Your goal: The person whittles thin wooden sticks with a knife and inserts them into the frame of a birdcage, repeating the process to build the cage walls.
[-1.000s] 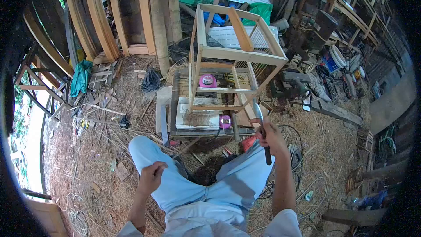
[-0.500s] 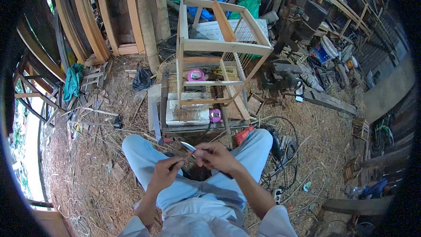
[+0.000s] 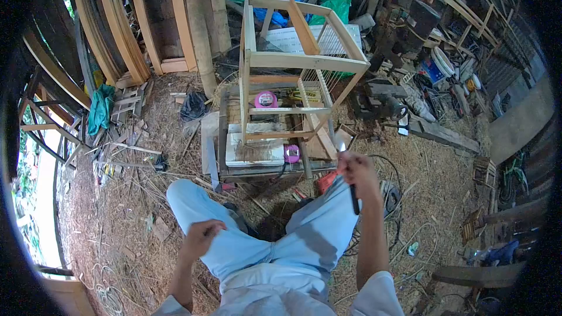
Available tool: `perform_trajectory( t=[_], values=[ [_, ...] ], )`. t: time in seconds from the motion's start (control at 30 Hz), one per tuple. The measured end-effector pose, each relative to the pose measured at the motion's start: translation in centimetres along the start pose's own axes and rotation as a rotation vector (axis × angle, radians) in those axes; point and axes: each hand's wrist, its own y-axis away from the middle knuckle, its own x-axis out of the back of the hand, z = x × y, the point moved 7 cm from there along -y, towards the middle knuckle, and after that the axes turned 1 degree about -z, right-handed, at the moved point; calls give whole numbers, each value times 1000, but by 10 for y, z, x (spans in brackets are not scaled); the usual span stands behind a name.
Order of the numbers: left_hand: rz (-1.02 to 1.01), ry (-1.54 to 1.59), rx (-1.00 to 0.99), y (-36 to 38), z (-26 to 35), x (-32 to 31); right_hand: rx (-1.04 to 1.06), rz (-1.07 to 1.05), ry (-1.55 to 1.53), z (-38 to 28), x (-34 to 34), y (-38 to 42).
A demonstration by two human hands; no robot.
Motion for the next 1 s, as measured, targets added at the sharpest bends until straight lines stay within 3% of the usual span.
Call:
perform_trajectory(
  t=[0.03,0.07,0.13,0.17,0.2,0.23,0.27,0.37,0.5,0.57,0.6,0.63,0.7,0.9,0.93,1.0],
  values=[
    [31,-90,174,1,9,19,29,-41,-121,-11,8,-3],
    [31,-119,199,-2,5,24,38,-49,-119,-12,6,-1],
    [36,-143,230,-7,-5,17,39,-177,149,-11,-28,24],
    [50,-86,92,-16,-2,2,-105,-261,279,11,-51,31],
    [63,-29,-52,-24,8,-11,-90,-328,312,15,-89,52],
    [60,-25,-62,-31,18,-23,-69,-607,213,33,-123,60],
    [70,-26,-84,-37,33,-33,-101,-711,55,35,-156,75],
    [87,-53,-124,-40,49,-34,-38,-548,72,50,-144,52],
    [36,-14,-123,-34,41,-13,3,-339,-148,29,-93,26],
    [98,-20,-12,-34,37,-7,24,-510,26,21,-104,39],
    [103,-20,-12,-35,38,-11,1,-674,-24,28,-123,52],
    [88,-79,-52,-40,44,-22,-38,-699,38,30,-140,65],
    [77,-129,-94,-48,50,-40,-67,-728,63,41,-168,72],
    [35,-10,-197,-38,45,-33,-52,-593,42,26,-141,49],
    [-78,-12,-20,-34,40,-37,-5,-635,121,20,-142,53],
    [-103,47,-22,-30,27,-39,-22,-638,152,23,-140,52]
  ],
)
